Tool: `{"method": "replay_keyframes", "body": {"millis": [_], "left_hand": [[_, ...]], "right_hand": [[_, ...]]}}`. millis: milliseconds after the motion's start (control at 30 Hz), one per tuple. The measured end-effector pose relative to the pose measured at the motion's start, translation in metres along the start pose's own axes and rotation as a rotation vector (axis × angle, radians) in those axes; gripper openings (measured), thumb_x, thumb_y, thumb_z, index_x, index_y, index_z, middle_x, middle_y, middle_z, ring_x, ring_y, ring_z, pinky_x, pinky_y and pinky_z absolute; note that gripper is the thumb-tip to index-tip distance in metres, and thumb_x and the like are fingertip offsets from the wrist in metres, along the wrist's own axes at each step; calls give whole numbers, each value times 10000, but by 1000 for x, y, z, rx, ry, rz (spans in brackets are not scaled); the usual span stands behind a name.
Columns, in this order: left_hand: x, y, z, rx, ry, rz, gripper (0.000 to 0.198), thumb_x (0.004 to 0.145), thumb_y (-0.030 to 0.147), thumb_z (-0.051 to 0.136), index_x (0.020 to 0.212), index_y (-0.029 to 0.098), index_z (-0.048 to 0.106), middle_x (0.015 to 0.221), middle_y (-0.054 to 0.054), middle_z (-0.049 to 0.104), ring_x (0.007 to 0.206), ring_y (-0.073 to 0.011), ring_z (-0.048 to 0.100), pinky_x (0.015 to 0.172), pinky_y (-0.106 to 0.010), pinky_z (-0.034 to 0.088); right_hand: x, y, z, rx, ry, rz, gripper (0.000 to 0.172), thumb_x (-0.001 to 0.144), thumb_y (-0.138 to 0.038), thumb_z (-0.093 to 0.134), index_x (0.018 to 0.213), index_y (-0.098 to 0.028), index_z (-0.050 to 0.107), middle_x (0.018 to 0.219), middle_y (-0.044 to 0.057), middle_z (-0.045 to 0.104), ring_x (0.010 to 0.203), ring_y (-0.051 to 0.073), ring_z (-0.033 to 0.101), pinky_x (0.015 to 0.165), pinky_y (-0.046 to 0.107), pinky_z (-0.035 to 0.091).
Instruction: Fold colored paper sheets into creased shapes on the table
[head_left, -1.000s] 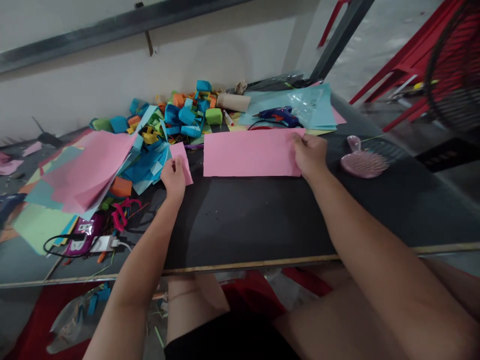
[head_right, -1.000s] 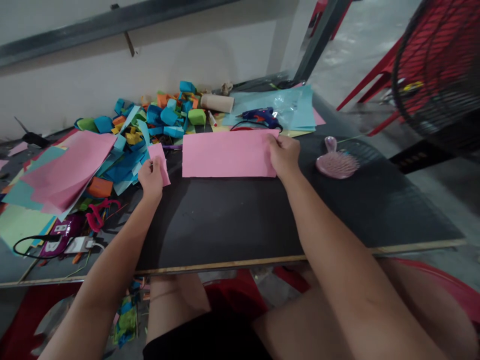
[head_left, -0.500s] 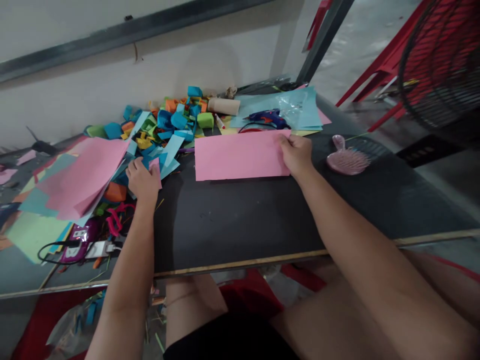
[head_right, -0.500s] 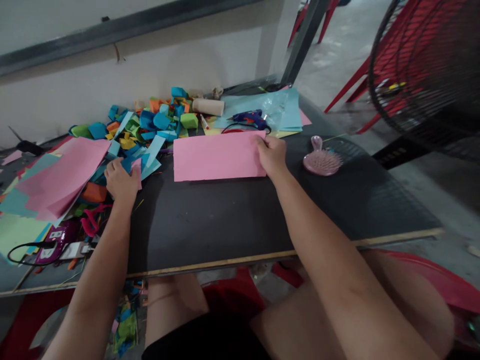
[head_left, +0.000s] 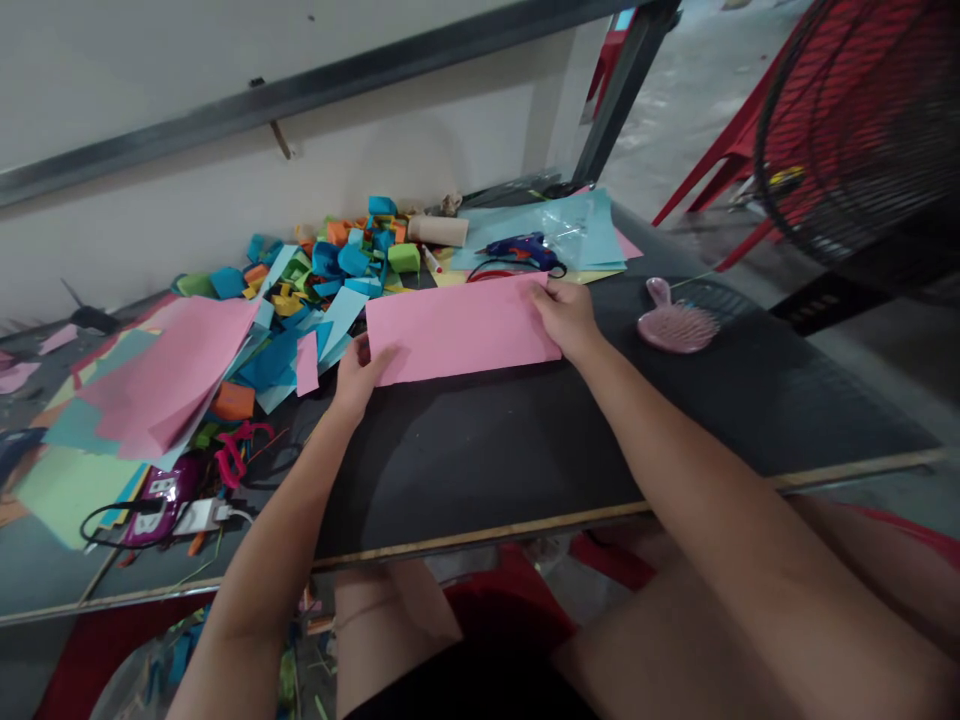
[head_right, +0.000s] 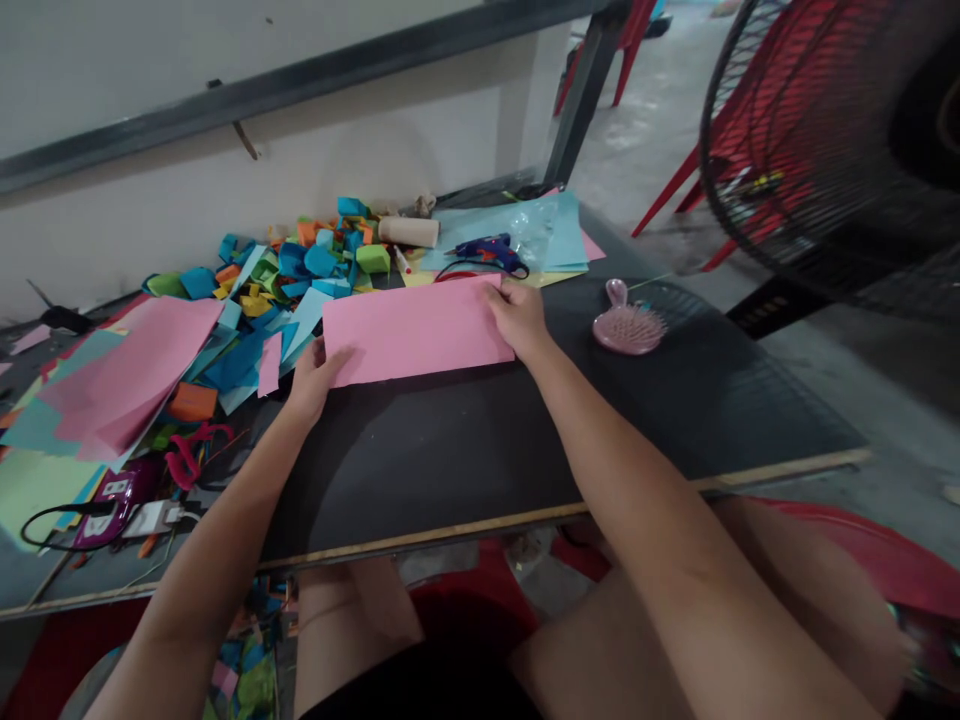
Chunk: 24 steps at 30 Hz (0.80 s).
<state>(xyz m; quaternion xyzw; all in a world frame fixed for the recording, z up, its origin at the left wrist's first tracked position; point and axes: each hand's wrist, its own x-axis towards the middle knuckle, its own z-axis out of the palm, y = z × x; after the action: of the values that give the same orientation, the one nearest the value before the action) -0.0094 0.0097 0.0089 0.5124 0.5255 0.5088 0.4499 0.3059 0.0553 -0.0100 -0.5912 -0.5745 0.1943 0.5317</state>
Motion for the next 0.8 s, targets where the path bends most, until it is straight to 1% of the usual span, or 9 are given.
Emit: {"method": "replay_keyframes", "body": {"millis": [67, 133, 233, 333, 433, 500, 633, 700, 800], "left_hand": [[0, -1, -3, -53, -63, -42, 520, 636, 458, 820, 1022, 149, 660, 1056, -124, 729, 912, -234, 692, 805, -359, 564], [0, -2, -8, 2, -60, -61, 471, 608, 457, 827, 930, 142, 689, 926, -94, 741, 814, -215, 686, 735, -336, 559], [1, -6, -12, 114, 12, -58, 419, 619, 442, 810, 879, 135, 696, 795, -61, 722, 729, -200, 666, 661, -309, 538], [1, -6, -10, 121, 47, -22, 380, 669, 420, 771, 911, 143, 675, 819, -56, 722, 736, -196, 668, 652, -296, 531], [-2, -4, -2, 75, 12, 37, 361, 733, 416, 718, 973, 154, 654, 915, -75, 729, 807, -204, 678, 688, -297, 539], [-6, -2, 4, 36, -31, 62, 366, 758, 418, 700, 1013, 161, 643, 979, -87, 728, 859, -211, 682, 728, -307, 547], [-13, -1, 13, -29, -92, 84, 386, 777, 426, 695, 1053, 167, 625, 1042, -97, 722, 888, -213, 682, 791, -335, 554], [-15, 0, 14, -30, -79, 106, 402, 789, 439, 689, 1078, 167, 619, 1065, -102, 716, 914, -217, 679, 820, -343, 550], [-16, 2, 14, -12, -40, 131, 418, 806, 466, 680, 1094, 169, 615, 1084, -107, 709, 956, -224, 672, 848, -347, 543]], "right_hand": [[0, -5, 0, -11, -46, 29, 397, 784, -506, 594, 541, -213, 483, 522, -40, 383, 560, 126, 389, 567, 284, 284], [-2, -14, -1, 32, -93, 105, 377, 743, -514, 661, 560, -214, 527, 525, -30, 428, 569, 143, 435, 564, 289, 316], [-8, -31, -4, 357, -236, 279, 414, 778, -623, 601, 665, -225, 617, 615, 22, 575, 634, 196, 553, 576, 320, 419], [-17, -47, -3, 703, -478, 395, 436, 784, -651, 565, 848, -240, 699, 819, 60, 696, 747, 220, 634, 603, 342, 495], [-30, -56, 15, 755, -641, 385, 438, 690, -573, 719, 978, -243, 715, 993, 65, 717, 822, 221, 650, 548, 302, 486], [-40, -59, 33, 699, -560, 317, 472, 654, -575, 773, 983, -243, 702, 1052, 64, 705, 869, 214, 637, 587, 300, 499], [-53, -62, 62, 534, -332, 188, 658, 494, -497, 908, 1046, -258, 642, 1182, 63, 657, 1010, 234, 602, 894, 402, 515], [-55, -63, 65, 550, -328, 205, 654, 526, -512, 894, 1067, -261, 627, 1194, 69, 656, 1039, 251, 607, 934, 433, 506], [-53, -66, 59, 648, -379, 252, 540, 608, -544, 839, 1009, -239, 646, 1076, 67, 701, 1001, 265, 639, 915, 448, 520]]}}
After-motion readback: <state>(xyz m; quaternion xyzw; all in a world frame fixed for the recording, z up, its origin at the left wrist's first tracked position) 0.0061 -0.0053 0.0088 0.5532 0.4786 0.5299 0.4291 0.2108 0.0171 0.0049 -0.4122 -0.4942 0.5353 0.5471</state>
